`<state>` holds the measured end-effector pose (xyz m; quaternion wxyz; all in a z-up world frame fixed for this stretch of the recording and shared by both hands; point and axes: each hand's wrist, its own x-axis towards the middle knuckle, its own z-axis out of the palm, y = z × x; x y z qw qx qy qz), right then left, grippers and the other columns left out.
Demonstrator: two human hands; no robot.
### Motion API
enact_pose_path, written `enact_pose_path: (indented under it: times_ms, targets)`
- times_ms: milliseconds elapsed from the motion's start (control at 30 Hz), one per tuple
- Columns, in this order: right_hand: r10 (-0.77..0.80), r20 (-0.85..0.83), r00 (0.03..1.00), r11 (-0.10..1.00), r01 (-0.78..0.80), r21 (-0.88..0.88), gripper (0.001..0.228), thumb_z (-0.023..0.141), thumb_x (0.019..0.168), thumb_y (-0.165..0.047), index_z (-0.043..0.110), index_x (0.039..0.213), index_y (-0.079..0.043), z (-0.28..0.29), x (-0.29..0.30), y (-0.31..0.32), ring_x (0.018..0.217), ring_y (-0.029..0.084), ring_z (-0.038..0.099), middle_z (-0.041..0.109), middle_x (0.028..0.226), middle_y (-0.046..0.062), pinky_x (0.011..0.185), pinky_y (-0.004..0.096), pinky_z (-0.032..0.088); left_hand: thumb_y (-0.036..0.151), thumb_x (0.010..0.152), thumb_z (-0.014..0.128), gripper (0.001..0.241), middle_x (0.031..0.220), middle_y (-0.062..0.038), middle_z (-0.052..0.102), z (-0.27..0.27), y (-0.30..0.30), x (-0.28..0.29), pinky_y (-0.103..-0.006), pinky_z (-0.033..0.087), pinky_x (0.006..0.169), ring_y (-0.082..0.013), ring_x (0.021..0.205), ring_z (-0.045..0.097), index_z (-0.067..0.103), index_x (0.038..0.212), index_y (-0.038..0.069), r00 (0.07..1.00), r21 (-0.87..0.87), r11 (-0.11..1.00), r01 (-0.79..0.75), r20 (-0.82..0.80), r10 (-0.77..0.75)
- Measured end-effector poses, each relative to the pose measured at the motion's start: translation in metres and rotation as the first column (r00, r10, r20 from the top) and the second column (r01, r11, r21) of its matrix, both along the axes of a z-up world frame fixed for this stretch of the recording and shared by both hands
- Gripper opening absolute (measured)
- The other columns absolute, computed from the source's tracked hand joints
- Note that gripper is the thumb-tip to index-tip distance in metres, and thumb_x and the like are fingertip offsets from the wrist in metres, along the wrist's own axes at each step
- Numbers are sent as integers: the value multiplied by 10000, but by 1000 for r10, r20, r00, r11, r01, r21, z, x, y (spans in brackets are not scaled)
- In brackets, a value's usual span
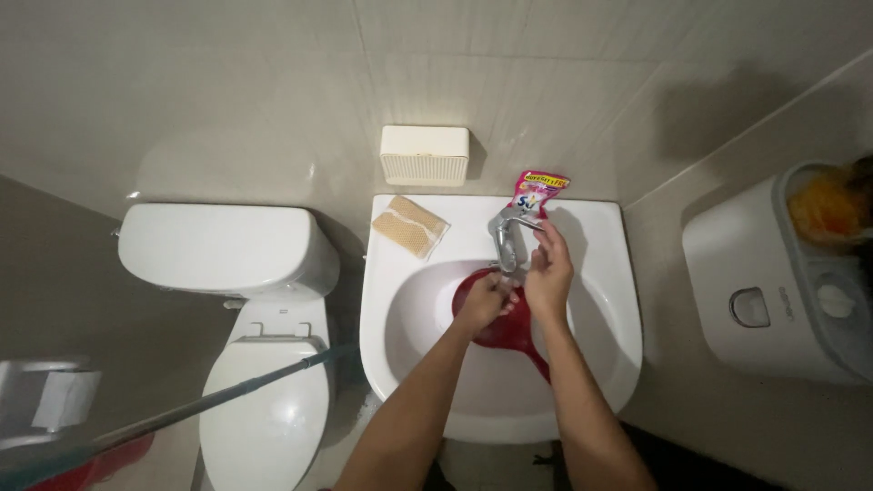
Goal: The person fills a red scoop with water from a sink, adds cleaning powder, and mixes it. They pour the solution onto the tiled floor and use a blue mop to clean the area around the toilet and sink. The person repeats the process of filling the scoop and mopping the floor.
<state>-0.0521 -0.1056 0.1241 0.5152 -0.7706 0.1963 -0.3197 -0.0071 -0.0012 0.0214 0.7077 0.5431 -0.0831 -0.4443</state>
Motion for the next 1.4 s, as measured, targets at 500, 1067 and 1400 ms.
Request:
enact_pose_path:
  times_ms: [500,1067,1400]
  targets:
    - [213,-28,977,956,-214,-199,234,571,953,77,723,1100,-21,55,-17,115,937,196,723,743,1044,103,852,308,561,41,910,607,275,1123,-165,731,94,134,-37,-370,567,841,-272,978,716,719,1161,21,700,134,871,-473,657,279]
    - [955,-226,190,156,-975,-157,648,757,889,-133,491,1472,-43,48,33,406,1300,334,585,603,1422,222,1057,423,471,102,916,636,196,898,-203,741,78,381,-125,-406,556,774,-283,785,714,713,1066,1,392,275,279,-920,615,684]
    - [975,-184,-121,-164,-957,-238,724,741,918,-233,376,1470,62,57,-15,444,1206,452,555,556,1321,306,1014,534,446,12,818,636,774,1425,-305,484,33,427,-154,-424,446,1014,-399,1283,522,325,1525,-44,71,-81,177,-981,696,715]
